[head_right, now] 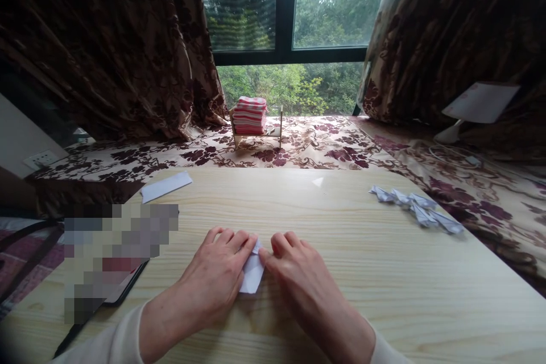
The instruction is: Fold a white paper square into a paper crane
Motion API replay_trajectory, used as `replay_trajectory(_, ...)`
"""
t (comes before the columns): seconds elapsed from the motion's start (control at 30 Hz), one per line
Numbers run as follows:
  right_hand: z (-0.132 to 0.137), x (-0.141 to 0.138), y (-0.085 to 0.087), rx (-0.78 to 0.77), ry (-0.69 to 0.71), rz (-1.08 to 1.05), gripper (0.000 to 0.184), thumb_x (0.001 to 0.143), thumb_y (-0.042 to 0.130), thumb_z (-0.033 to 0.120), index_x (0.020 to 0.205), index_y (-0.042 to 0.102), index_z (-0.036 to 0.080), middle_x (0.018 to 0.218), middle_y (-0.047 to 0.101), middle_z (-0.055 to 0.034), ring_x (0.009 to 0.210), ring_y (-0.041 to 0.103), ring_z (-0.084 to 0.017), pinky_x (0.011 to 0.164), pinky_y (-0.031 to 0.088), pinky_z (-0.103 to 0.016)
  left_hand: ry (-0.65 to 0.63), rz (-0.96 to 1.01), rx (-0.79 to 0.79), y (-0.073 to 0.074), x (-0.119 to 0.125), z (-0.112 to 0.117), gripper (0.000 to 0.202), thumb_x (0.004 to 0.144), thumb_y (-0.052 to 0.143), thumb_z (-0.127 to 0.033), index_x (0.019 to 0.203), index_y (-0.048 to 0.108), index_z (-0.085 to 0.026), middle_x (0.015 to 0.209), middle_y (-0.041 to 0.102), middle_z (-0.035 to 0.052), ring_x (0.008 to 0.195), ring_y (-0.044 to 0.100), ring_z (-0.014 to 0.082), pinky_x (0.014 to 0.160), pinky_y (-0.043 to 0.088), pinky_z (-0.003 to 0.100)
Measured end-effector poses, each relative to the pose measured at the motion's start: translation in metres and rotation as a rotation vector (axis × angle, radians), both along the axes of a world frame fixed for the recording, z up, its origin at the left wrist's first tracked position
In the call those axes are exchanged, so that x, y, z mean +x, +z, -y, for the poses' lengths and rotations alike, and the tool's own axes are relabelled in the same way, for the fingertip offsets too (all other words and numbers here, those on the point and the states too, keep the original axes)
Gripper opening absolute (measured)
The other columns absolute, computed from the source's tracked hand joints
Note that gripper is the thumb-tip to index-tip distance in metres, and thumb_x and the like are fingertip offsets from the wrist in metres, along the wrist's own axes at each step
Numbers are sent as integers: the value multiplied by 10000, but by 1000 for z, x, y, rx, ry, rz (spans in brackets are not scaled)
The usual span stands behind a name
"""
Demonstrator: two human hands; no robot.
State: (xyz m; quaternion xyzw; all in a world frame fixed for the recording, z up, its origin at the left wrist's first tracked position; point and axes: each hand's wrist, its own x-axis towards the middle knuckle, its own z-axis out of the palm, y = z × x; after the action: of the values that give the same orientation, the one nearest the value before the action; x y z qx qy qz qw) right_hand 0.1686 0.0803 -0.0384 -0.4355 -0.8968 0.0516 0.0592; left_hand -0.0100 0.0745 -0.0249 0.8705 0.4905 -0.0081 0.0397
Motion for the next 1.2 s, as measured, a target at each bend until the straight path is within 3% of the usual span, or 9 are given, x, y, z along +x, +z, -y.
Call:
replay_trajectory(0.2,1,-5,6,-14,-24,55,288,882,494,71,1059,657,230,944,617,-77,830,517,-195,694,424,-297,-53,39,31,-3,-1,-8,337,859,409,-143,1142,590,-115,1051,621,120,934,550,278,868,411,463)
replay_trajectory(0.27,2,-5,9,-12,-19,72,311,885,483,75,1082,657,240,945,619,-77,838,521,-200,695,417,-298,-46,136,27,-3,-10,-13,314,868,404,-140,1092,622,-168,1017,630,88,937,563,255,863,423,430)
replay_trajectory(0.37,4,-3,14,-12,-5,78,384,872,448,49,1126,646,258,952,618,-77,854,528,-203,675,404,-287,-71,325,-62,-3,-31,-19,414,840,412,-90,1177,606,-229,1029,646,48,975,580,206,874,441,349)
replay_trajectory(0.53,-5,0,23,-64,-60,-40,465,863,395,38,1203,611,271,1016,638,-61,916,577,-192,668,391,-262,140,578,-19,0,-51,-13,328,825,421,-114,984,701,-176,971,676,65,953,598,194,863,441,299)
replay_trajectory(0.63,-22,-9,26,-92,-147,-120,346,918,391,152,1141,645,227,1052,654,-67,909,604,-188,682,389,-268,223,569,-47,6,-45,-14,293,826,435,-163,900,719,-165,919,692,70,884,603,195,814,437,298)
replay_trajectory(0.77,-43,-26,22,-146,-182,-124,228,887,504,317,952,690,202,865,685,-47,746,613,-173,612,366,-262,269,543,-129,10,-36,-36,307,817,436,-238,720,708,-134,671,670,56,653,571,174,629,412,271)
replay_trajectory(0.87,-48,-32,17,-189,-173,-131,196,807,605,298,967,670,205,816,675,-23,708,595,-155,587,347,-244,244,545,-245,10,-36,-58,267,764,491,-262,717,714,-124,627,660,30,599,544,149,540,374,229)
replay_trajectory(0.97,-46,-31,15,-214,-161,-150,208,808,588,246,1003,645,199,793,657,-11,664,566,-136,566,332,-234,207,548,-341,7,-38,-71,243,712,529,-267,694,718,-117,604,652,14,563,525,136,501,353,215)
replay_trajectory(1.2,-38,-20,6,-214,-142,-183,146,822,583,202,965,615,199,825,626,-7,696,548,-130,613,362,-233,141,604,-412,3,-38,-58,294,766,474,-290,796,724,-138,701,680,11,659,575,153,559,393,216)
